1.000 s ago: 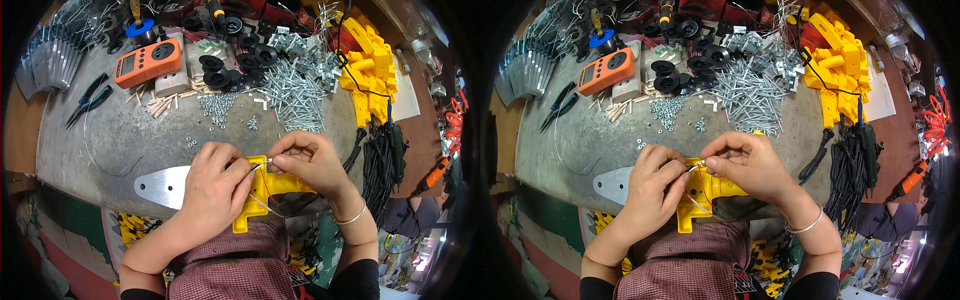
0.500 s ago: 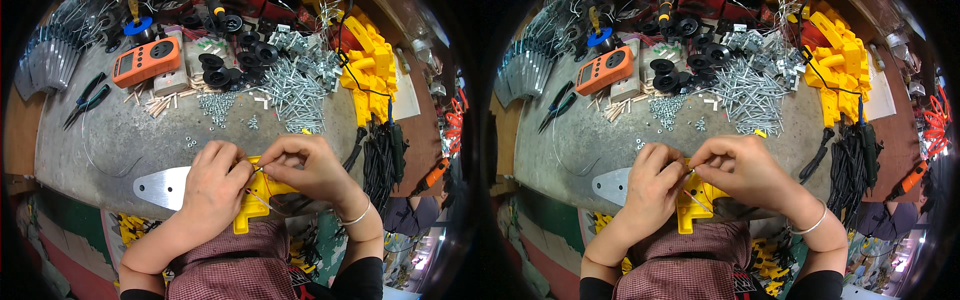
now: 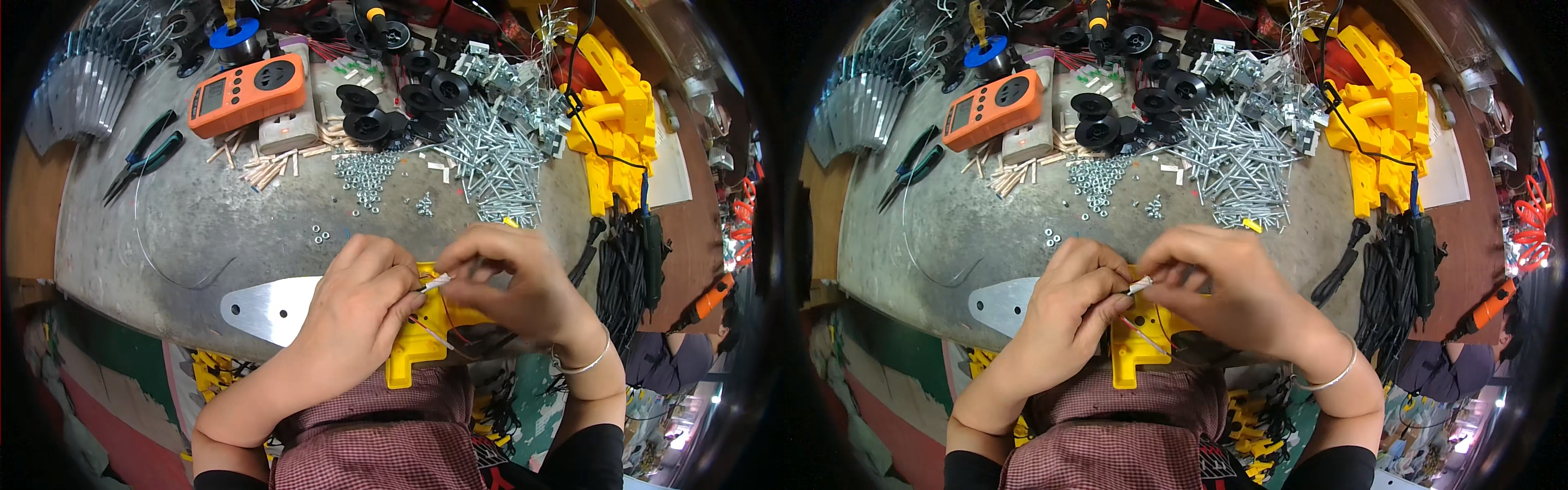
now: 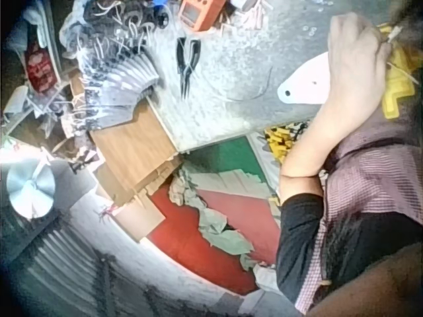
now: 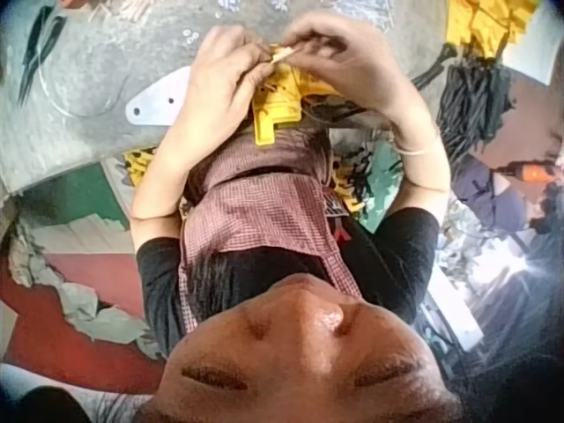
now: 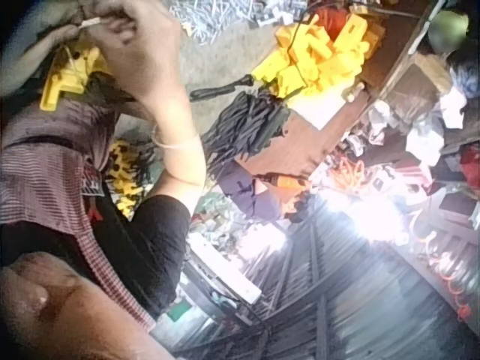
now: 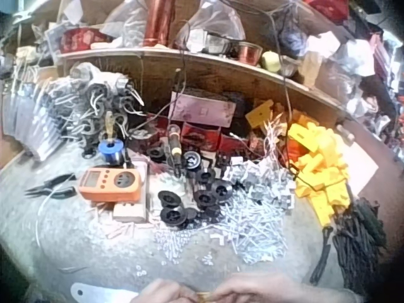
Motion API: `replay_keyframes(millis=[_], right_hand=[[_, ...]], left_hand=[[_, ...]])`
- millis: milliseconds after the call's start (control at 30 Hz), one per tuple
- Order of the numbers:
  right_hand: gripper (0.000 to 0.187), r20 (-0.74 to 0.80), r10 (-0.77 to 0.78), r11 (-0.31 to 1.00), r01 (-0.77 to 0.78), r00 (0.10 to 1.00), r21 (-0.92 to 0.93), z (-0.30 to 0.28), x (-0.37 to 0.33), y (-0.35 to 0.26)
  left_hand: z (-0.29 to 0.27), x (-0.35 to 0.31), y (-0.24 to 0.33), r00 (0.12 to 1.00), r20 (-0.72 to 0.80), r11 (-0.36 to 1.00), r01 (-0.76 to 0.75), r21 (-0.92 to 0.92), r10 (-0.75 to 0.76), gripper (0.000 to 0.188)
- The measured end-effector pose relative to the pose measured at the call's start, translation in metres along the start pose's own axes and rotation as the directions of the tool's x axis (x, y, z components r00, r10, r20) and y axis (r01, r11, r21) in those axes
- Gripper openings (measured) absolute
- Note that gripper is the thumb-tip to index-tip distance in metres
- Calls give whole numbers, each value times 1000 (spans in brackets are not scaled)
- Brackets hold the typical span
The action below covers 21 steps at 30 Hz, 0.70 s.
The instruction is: Assembling the internal components and housing of a portable mini electric chainsaw.
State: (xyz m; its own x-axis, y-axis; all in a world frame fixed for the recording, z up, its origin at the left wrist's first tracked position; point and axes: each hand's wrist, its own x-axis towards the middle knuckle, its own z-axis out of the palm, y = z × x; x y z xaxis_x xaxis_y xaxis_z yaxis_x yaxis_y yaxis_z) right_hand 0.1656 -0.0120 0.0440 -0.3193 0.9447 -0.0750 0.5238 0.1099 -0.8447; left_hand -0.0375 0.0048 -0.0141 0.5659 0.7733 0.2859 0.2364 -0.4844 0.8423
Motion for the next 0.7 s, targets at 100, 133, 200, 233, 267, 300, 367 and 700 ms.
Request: replay_keyframes(millis=[100, 133, 200, 233, 267, 300, 367, 700], right_hand=[[13, -3, -29, 996, 28, 1000, -79, -3, -1, 6], [14, -1, -53, 996, 53, 999, -70, -3, -2, 5], [14, 5, -77, 995, 77, 997, -57, -3, -1, 0], [14, 17, -60, 996, 61, 998, -57, -4, 1, -5], [14, 29, -43, 997, 45, 999, -57, -4, 2, -9], [14, 34, -49, 997, 50, 998, -54, -4, 3, -11], [15, 67, 11, 999, -8, 998, -46, -5, 3, -13], [16, 126, -110, 990, 121, 986, -79, 3, 3, -9]], left_hand=[[0, -1, -1, 1000, 18, 1000, -1, 19, 1, 12], [-1, 0, 0, 1000, 18, 1000, -2, 17, 2, 12], [-5, 3, 6, 1000, 28, 1000, -8, -27, 9, 15], [-7, 3, 6, 1000, 28, 1000, -3, -26, 4, 15], [-9, 3, 6, 998, 63, 1000, -1, -14, 2, 17], [-11, 4, 4, 995, 95, 1000, -2, 0, 2, 19], [-9, 3, 0, 997, 75, 1000, -4, 5, 3, 18], [-2, 2, -4, 999, 32, 1000, 17, -18, -17, 17]])
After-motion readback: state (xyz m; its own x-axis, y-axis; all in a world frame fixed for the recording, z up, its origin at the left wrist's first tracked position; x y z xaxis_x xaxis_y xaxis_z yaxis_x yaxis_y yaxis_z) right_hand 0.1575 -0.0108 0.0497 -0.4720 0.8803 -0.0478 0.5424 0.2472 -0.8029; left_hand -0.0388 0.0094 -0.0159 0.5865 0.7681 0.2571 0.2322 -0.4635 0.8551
